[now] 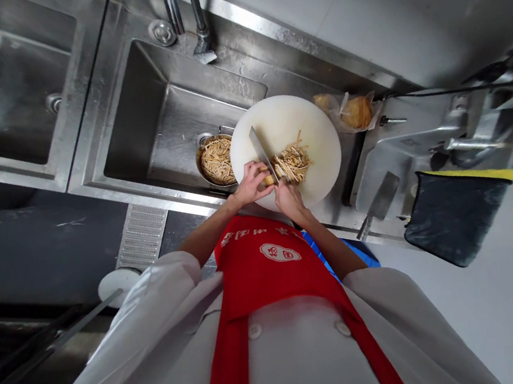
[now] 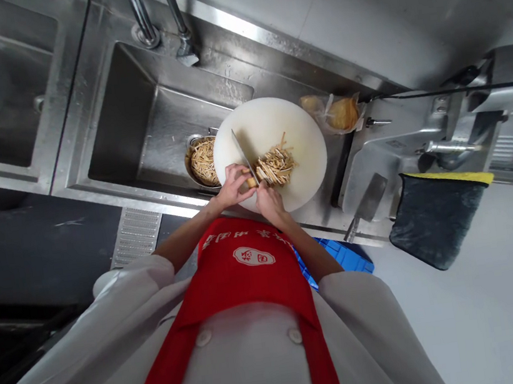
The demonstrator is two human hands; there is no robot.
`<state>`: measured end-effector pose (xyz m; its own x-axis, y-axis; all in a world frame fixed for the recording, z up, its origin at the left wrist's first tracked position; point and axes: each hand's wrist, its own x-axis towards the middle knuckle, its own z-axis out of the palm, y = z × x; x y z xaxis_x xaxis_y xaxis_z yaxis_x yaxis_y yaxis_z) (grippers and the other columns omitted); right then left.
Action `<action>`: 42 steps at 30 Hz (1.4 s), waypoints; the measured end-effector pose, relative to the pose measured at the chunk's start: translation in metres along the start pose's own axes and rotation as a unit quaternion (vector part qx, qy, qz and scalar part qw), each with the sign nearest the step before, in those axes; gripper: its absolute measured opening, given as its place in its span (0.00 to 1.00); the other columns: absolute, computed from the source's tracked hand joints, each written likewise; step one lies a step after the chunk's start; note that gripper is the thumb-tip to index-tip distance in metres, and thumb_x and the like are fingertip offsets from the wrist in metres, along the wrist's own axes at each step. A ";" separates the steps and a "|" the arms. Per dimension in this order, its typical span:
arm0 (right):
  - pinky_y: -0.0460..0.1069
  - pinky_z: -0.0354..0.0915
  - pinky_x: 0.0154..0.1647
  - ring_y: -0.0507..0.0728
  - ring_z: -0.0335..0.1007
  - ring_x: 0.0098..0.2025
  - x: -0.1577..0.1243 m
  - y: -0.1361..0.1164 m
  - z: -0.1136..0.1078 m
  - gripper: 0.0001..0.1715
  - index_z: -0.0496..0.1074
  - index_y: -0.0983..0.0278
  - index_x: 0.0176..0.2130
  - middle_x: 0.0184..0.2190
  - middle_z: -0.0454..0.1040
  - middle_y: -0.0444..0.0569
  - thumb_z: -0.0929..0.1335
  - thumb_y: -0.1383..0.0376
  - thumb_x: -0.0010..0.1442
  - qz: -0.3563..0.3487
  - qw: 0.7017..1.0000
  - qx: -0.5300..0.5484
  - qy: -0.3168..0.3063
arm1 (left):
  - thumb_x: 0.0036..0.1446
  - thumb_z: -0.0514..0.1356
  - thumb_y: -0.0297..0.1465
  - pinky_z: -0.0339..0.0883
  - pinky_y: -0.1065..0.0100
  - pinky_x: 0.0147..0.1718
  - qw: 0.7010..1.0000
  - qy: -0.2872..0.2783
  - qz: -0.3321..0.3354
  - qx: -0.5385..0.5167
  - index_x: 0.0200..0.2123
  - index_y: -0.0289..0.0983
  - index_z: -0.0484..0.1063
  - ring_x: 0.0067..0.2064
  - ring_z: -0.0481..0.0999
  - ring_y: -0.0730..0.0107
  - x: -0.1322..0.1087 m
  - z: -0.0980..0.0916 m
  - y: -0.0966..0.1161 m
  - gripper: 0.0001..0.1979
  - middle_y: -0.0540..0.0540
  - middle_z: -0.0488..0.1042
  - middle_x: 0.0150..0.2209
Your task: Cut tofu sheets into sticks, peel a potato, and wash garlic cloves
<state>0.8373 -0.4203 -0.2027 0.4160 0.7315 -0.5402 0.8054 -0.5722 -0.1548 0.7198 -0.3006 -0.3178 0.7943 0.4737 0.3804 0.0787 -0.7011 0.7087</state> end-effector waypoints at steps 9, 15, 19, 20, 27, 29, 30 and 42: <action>0.53 0.70 0.46 0.65 0.80 0.47 0.001 0.002 0.005 0.18 0.65 0.71 0.55 0.45 0.80 0.65 0.55 0.64 0.76 -0.007 1.000 0.006 0.013 | 0.58 0.68 0.39 0.63 0.43 0.62 0.996 -0.059 -0.066 0.002 0.58 0.39 0.70 0.64 0.66 0.44 -0.004 -0.008 0.006 0.26 0.34 0.66 0.62; 0.52 0.70 0.46 0.64 0.79 0.47 0.001 0.003 0.006 0.17 0.64 0.70 0.55 0.46 0.80 0.64 0.56 0.64 0.76 -0.003 1.000 0.000 0.019 | 0.56 0.69 0.37 0.64 0.44 0.62 0.997 -0.030 -0.064 -0.002 0.58 0.38 0.70 0.64 0.66 0.44 -0.007 -0.001 0.005 0.27 0.33 0.66 0.62; 0.52 0.70 0.47 0.65 0.79 0.47 0.001 0.004 0.007 0.18 0.64 0.70 0.56 0.46 0.80 0.64 0.55 0.63 0.76 -0.005 1.000 0.006 0.019 | 0.56 0.69 0.37 0.65 0.47 0.62 0.999 0.008 -0.043 -0.019 0.57 0.38 0.69 0.64 0.67 0.47 -0.011 0.000 0.003 0.27 0.34 0.66 0.61; 0.52 0.70 0.46 0.65 0.79 0.47 0.000 0.005 0.007 0.18 0.65 0.70 0.55 0.45 0.80 0.63 0.55 0.63 0.76 -0.007 1.000 0.008 0.020 | 0.56 0.69 0.37 0.66 0.47 0.62 0.999 0.015 -0.041 -0.022 0.57 0.38 0.69 0.63 0.67 0.48 -0.012 0.000 0.003 0.27 0.34 0.66 0.61; 0.53 0.70 0.47 0.65 0.79 0.47 0.000 0.005 0.006 0.17 0.64 0.70 0.55 0.45 0.80 0.64 0.56 0.64 0.76 -0.011 1.000 0.008 0.019 | 0.57 0.68 0.40 0.67 0.51 0.63 0.994 0.089 -0.067 -0.019 0.56 0.39 0.67 0.63 0.69 0.51 -0.005 -0.012 -0.012 0.26 0.36 0.66 0.59; 0.52 0.69 0.48 0.65 0.79 0.48 0.000 0.005 0.006 0.17 0.64 0.71 0.56 0.45 0.80 0.64 0.56 0.64 0.76 -0.009 1.000 0.005 0.012 | 0.57 0.68 0.43 0.66 0.48 0.64 0.989 0.120 -0.085 0.001 0.56 0.38 0.67 0.63 0.68 0.49 0.005 -0.019 -0.027 0.27 0.36 0.66 0.58; 0.52 0.69 0.48 0.65 0.79 0.48 0.000 0.005 0.006 0.17 0.63 0.72 0.56 0.46 0.80 0.65 0.56 0.64 0.76 -0.008 1.000 0.003 0.010 | 0.57 0.68 0.44 0.65 0.47 0.64 0.987 0.129 -0.096 0.013 0.55 0.38 0.67 0.63 0.68 0.48 0.010 -0.022 -0.036 0.28 0.35 0.66 0.58; 0.51 0.69 0.49 0.63 0.79 0.50 0.001 0.005 0.004 0.18 0.61 0.72 0.58 0.48 0.79 0.65 0.57 0.64 0.76 -0.003 1.000 0.015 0.000 | 0.57 0.67 0.43 0.62 0.46 0.66 0.995 0.056 -0.072 0.045 0.55 0.37 0.68 0.65 0.67 0.47 0.014 -0.046 -0.070 0.27 0.33 0.67 0.61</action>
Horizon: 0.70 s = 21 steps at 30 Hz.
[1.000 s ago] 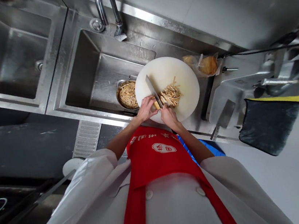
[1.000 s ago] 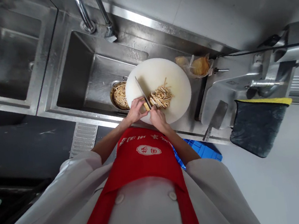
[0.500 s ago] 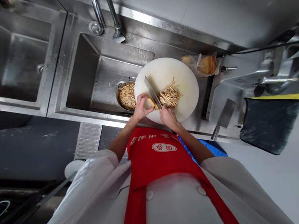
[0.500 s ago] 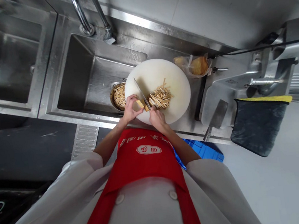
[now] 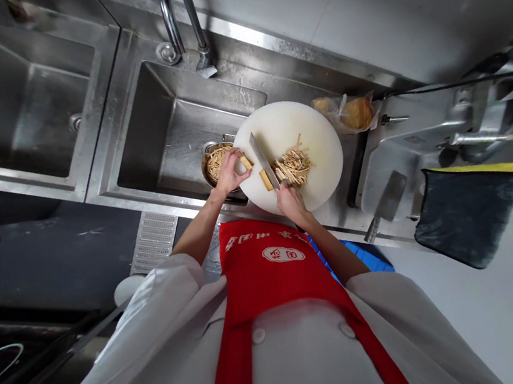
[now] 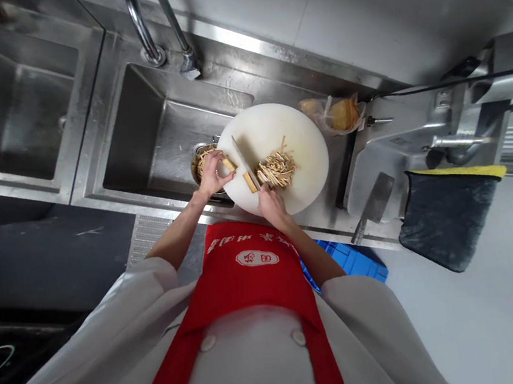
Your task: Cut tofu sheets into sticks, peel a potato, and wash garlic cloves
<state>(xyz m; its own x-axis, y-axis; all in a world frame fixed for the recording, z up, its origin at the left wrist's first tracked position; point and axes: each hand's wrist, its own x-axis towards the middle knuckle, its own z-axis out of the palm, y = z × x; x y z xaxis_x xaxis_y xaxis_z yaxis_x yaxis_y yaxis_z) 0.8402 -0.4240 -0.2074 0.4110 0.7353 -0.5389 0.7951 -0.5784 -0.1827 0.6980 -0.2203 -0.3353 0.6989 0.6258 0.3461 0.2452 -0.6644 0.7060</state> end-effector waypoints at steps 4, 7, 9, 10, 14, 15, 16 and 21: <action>0.51 0.69 0.48 0.63 0.79 0.50 -0.001 -0.001 -0.001 0.16 0.63 0.71 0.56 0.48 0.79 0.65 0.57 0.64 0.76 0.003 1.000 -0.003 -0.004 | 0.56 0.67 0.46 0.62 0.44 0.65 0.999 -0.037 -0.006 0.008 0.55 0.38 0.68 0.65 0.67 0.45 0.003 -0.006 0.000 0.29 0.34 0.68 0.61; 0.51 0.69 0.48 0.63 0.79 0.50 -0.001 -0.001 -0.002 0.18 0.62 0.72 0.58 0.47 0.79 0.65 0.57 0.64 0.76 0.001 1.000 -0.003 0.001 | 0.55 0.69 0.49 0.61 0.43 0.66 0.999 -0.039 -0.014 0.002 0.55 0.37 0.69 0.66 0.66 0.43 0.005 -0.009 0.004 0.32 0.32 0.65 0.63; 0.51 0.69 0.48 0.63 0.79 0.49 -0.001 -0.001 -0.001 0.19 0.61 0.72 0.59 0.47 0.79 0.65 0.57 0.64 0.75 0.000 1.000 0.000 0.004 | 0.53 0.70 0.52 0.61 0.42 0.66 0.999 -0.035 -0.017 -0.009 0.56 0.37 0.69 0.67 0.64 0.42 0.005 -0.010 0.008 0.34 0.30 0.62 0.64; 0.51 0.69 0.48 0.63 0.79 0.49 -0.001 0.000 0.000 0.19 0.61 0.73 0.59 0.47 0.79 0.65 0.57 0.64 0.75 -0.002 1.000 0.001 0.004 | 0.52 0.70 0.53 0.61 0.42 0.66 0.999 -0.037 -0.020 -0.015 0.56 0.37 0.69 0.67 0.64 0.41 0.005 -0.011 0.011 0.36 0.30 0.61 0.65; 0.51 0.69 0.49 0.63 0.79 0.51 0.000 0.001 0.002 0.21 0.59 0.74 0.61 0.47 0.79 0.66 0.57 0.64 0.75 -0.004 1.000 0.002 0.003 | 0.53 0.69 0.55 0.62 0.41 0.65 0.997 -0.059 -0.027 -0.028 0.58 0.37 0.69 0.66 0.64 0.40 0.005 -0.017 0.015 0.38 0.29 0.58 0.66; 0.51 0.69 0.50 0.63 0.79 0.51 0.000 0.002 0.002 0.21 0.59 0.74 0.62 0.47 0.79 0.66 0.57 0.64 0.75 -0.005 1.000 0.001 0.003 | 0.54 0.68 0.55 0.62 0.41 0.66 0.997 -0.066 -0.025 -0.032 0.59 0.37 0.69 0.67 0.64 0.41 0.005 -0.019 0.014 0.38 0.29 0.58 0.66; 0.51 0.69 0.50 0.63 0.79 0.51 0.000 0.002 0.002 0.22 0.59 0.74 0.62 0.47 0.79 0.66 0.57 0.64 0.75 -0.005 1.000 0.001 0.001 | 0.55 0.67 0.55 0.61 0.42 0.66 0.997 -0.071 -0.022 -0.034 0.59 0.36 0.69 0.67 0.63 0.41 0.005 -0.021 0.013 0.38 0.29 0.58 0.67; 0.51 0.69 0.50 0.64 0.78 0.51 0.000 -0.002 0.002 0.21 0.60 0.74 0.62 0.49 0.79 0.67 0.57 0.65 0.75 0.004 1.000 0.001 0.001 | 0.61 0.62 0.54 0.57 0.42 0.69 0.996 -0.079 -0.023 -0.033 0.63 0.36 0.68 0.73 0.56 0.41 -0.005 -0.015 0.012 0.36 0.29 0.55 0.70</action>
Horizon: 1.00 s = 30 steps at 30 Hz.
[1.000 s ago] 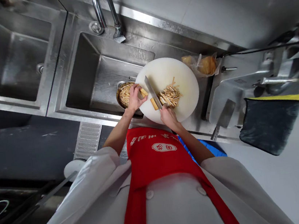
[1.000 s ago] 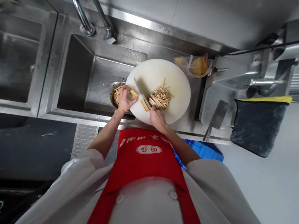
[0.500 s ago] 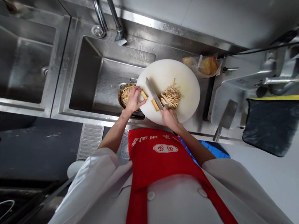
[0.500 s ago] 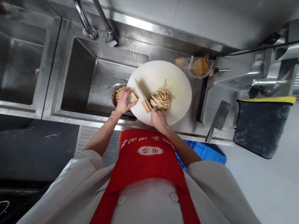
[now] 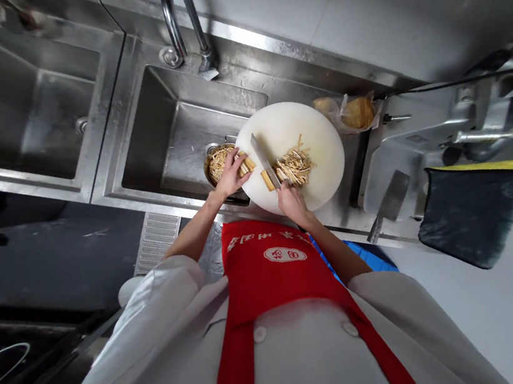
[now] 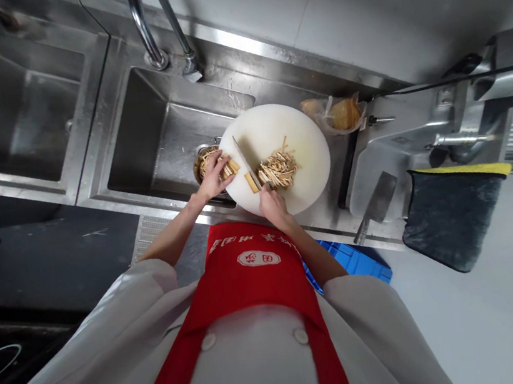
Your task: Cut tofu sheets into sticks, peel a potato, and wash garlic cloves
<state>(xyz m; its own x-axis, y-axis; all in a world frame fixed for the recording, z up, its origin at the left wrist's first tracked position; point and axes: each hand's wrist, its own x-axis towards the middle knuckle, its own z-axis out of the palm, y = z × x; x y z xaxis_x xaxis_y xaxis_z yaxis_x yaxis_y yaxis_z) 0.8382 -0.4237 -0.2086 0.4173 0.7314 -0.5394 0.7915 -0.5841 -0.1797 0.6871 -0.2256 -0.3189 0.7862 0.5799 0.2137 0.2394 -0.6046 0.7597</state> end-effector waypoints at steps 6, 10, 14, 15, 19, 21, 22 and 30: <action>0.52 0.69 0.50 0.64 0.78 0.51 -0.002 -0.001 -0.007 0.18 0.63 0.71 0.57 0.49 0.79 0.66 0.57 0.64 0.76 0.006 1.000 0.003 -0.003 | 0.66 0.57 0.50 0.46 0.37 0.71 0.990 0.125 -0.059 0.025 0.67 0.37 0.64 0.77 0.43 0.44 0.001 0.048 0.018 0.33 0.31 0.47 0.74; 0.51 0.69 0.49 0.63 0.79 0.50 -0.009 0.005 -0.007 0.17 0.63 0.69 0.56 0.48 0.80 0.64 0.57 0.63 0.76 0.007 1.000 0.001 -0.004 | 0.68 0.55 0.46 0.41 0.35 0.72 0.981 0.170 -0.090 0.025 0.67 0.44 0.65 0.77 0.45 0.48 0.016 0.064 0.025 0.28 0.37 0.53 0.73; 0.52 0.69 0.48 0.64 0.80 0.49 -0.014 0.008 -0.002 0.18 0.64 0.70 0.57 0.46 0.80 0.63 0.56 0.62 0.77 0.012 1.000 -0.011 -0.006 | 0.66 0.57 0.48 0.43 0.31 0.70 0.986 0.137 -0.085 0.039 0.67 0.39 0.65 0.76 0.46 0.41 0.018 0.054 0.030 0.32 0.32 0.53 0.73; 0.52 0.69 0.48 0.64 0.79 0.49 -0.014 0.008 -0.001 0.19 0.63 0.70 0.58 0.47 0.80 0.63 0.56 0.62 0.76 0.013 1.000 -0.012 -0.006 | 0.65 0.57 0.49 0.44 0.31 0.70 0.986 0.139 -0.081 0.046 0.67 0.38 0.65 0.76 0.46 0.39 0.015 0.050 0.032 0.33 0.31 0.53 0.73; 0.52 0.68 0.51 0.63 0.78 0.51 -0.013 0.010 -0.004 0.19 0.63 0.70 0.59 0.49 0.79 0.64 0.56 0.62 0.76 0.012 1.000 -0.007 -0.013 | 0.68 0.56 0.45 0.58 0.37 0.66 0.989 0.130 -0.049 0.040 0.61 0.38 0.71 0.69 0.61 0.44 -0.009 0.042 0.042 0.24 0.32 0.65 0.64; 0.52 0.68 0.51 0.63 0.78 0.51 -0.013 0.013 -0.006 0.20 0.64 0.69 0.58 0.49 0.79 0.64 0.56 0.62 0.77 0.011 1.000 -0.003 -0.012 | 0.71 0.53 0.41 0.70 0.48 0.59 0.998 0.067 -0.011 0.009 0.54 0.40 0.74 0.60 0.72 0.55 -0.024 0.047 0.047 0.18 0.36 0.72 0.54; 0.52 0.68 0.51 0.63 0.78 0.51 -0.014 0.015 -0.007 0.20 0.64 0.69 0.58 0.48 0.80 0.63 0.55 0.62 0.77 0.011 1.000 -0.001 -0.010 | 0.71 0.52 0.40 0.73 0.52 0.56 0.999 0.033 0.006 -0.005 0.52 0.41 0.75 0.56 0.75 0.58 -0.029 0.052 0.049 0.17 0.38 0.73 0.51; 0.52 0.68 0.51 0.64 0.78 0.50 -0.017 0.027 -0.008 0.20 0.64 0.71 0.59 0.47 0.79 0.64 0.56 0.64 0.76 0.020 1.000 -0.004 0.002 | 0.72 0.51 0.40 0.73 0.52 0.57 0.998 -0.033 0.044 -0.039 0.53 0.40 0.75 0.55 0.75 0.59 -0.022 0.082 0.058 0.18 0.38 0.73 0.51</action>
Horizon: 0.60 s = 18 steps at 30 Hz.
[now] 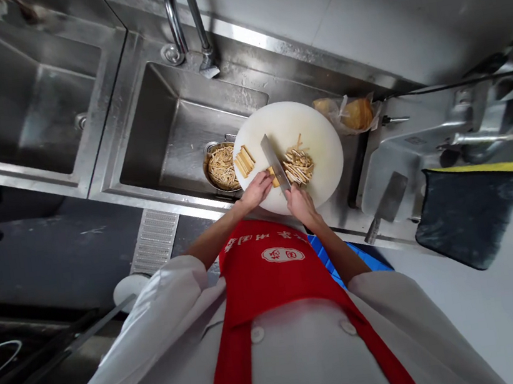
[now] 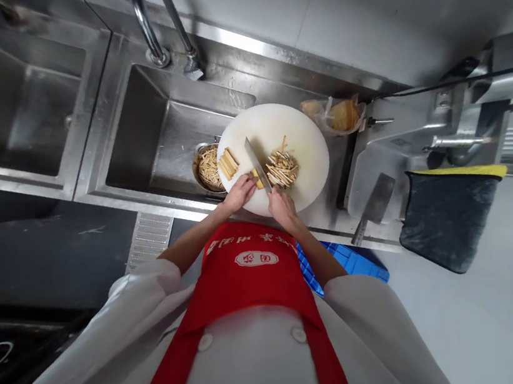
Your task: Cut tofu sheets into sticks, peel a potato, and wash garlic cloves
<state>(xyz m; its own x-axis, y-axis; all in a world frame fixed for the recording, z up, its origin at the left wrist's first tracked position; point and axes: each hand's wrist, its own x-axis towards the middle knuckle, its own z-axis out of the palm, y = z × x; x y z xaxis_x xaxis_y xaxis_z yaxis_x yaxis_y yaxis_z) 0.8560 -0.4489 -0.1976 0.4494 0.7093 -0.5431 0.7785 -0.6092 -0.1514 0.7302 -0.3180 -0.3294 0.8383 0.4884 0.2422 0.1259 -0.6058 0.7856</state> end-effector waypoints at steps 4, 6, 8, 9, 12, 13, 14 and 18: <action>0.52 0.68 0.50 0.64 0.79 0.50 0.000 -0.003 -0.004 0.19 0.65 0.71 0.57 0.47 0.79 0.64 0.56 0.64 0.76 -0.002 1.000 -0.005 -0.006 | 0.70 0.54 0.40 0.72 0.47 0.56 1.000 0.000 0.025 0.019 0.48 0.41 0.77 0.53 0.73 0.55 0.009 -0.007 -0.003 0.15 0.37 0.73 0.49; 0.52 0.68 0.50 0.65 0.79 0.50 -0.002 -0.006 -0.006 0.19 0.66 0.70 0.57 0.47 0.79 0.64 0.56 0.64 0.76 -0.002 1.000 -0.007 -0.002 | 0.70 0.55 0.37 0.70 0.45 0.57 0.999 -0.005 0.037 0.023 0.45 0.40 0.77 0.53 0.72 0.54 0.013 -0.006 -0.006 0.12 0.37 0.73 0.48; 0.53 0.68 0.50 0.65 0.79 0.49 -0.006 -0.008 -0.007 0.20 0.65 0.71 0.58 0.46 0.80 0.64 0.54 0.63 0.76 0.002 1.000 -0.011 0.004 | 0.70 0.54 0.35 0.69 0.45 0.58 0.999 -0.013 0.046 0.021 0.44 0.40 0.77 0.53 0.71 0.53 0.016 -0.004 -0.009 0.12 0.38 0.73 0.47; 0.53 0.68 0.49 0.65 0.79 0.48 -0.009 -0.009 -0.008 0.21 0.65 0.71 0.58 0.45 0.80 0.64 0.54 0.63 0.76 0.004 1.000 -0.013 0.005 | 0.71 0.54 0.35 0.69 0.45 0.58 0.998 -0.015 0.048 0.022 0.44 0.40 0.77 0.53 0.71 0.53 0.017 -0.003 -0.010 0.12 0.38 0.73 0.47; 0.54 0.69 0.49 0.66 0.79 0.47 -0.016 -0.011 -0.010 0.23 0.65 0.71 0.58 0.44 0.80 0.65 0.52 0.62 0.77 0.007 1.000 -0.020 0.000 | 0.71 0.53 0.35 0.69 0.45 0.57 0.998 -0.019 0.046 0.027 0.45 0.40 0.77 0.53 0.71 0.53 0.018 -0.002 -0.010 0.13 0.38 0.73 0.48; 0.54 0.69 0.49 0.66 0.79 0.47 -0.017 -0.011 -0.011 0.23 0.65 0.71 0.58 0.44 0.80 0.65 0.52 0.62 0.77 0.008 1.000 -0.023 -0.003 | 0.71 0.53 0.35 0.69 0.46 0.57 0.998 -0.021 0.045 0.028 0.46 0.40 0.77 0.53 0.71 0.53 0.018 -0.003 -0.009 0.13 0.38 0.73 0.48; 0.53 0.68 0.49 0.66 0.79 0.47 -0.018 -0.011 -0.012 0.23 0.65 0.70 0.58 0.44 0.80 0.65 0.52 0.62 0.77 0.009 1.000 -0.025 -0.005 | 0.71 0.52 0.35 0.69 0.46 0.56 0.998 -0.024 0.046 0.029 0.46 0.40 0.77 0.53 0.71 0.53 0.018 -0.003 -0.009 0.13 0.38 0.73 0.49; 0.53 0.68 0.49 0.66 0.80 0.47 -0.018 -0.011 -0.016 0.21 0.65 0.69 0.57 0.44 0.80 0.64 0.53 0.62 0.77 0.011 1.000 -0.027 -0.003 | 0.71 0.52 0.36 0.69 0.46 0.56 0.998 -0.016 0.044 0.036 0.46 0.40 0.76 0.52 0.72 0.53 0.016 -0.005 -0.009 0.13 0.37 0.74 0.48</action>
<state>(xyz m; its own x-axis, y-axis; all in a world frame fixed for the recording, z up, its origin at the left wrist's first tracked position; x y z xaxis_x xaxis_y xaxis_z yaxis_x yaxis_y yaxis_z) 0.8461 -0.4495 -0.1729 0.4641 0.6939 -0.5505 0.7912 -0.6042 -0.0947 0.7397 -0.3019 -0.3299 0.8642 0.4118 0.2891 0.0876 -0.6890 0.7194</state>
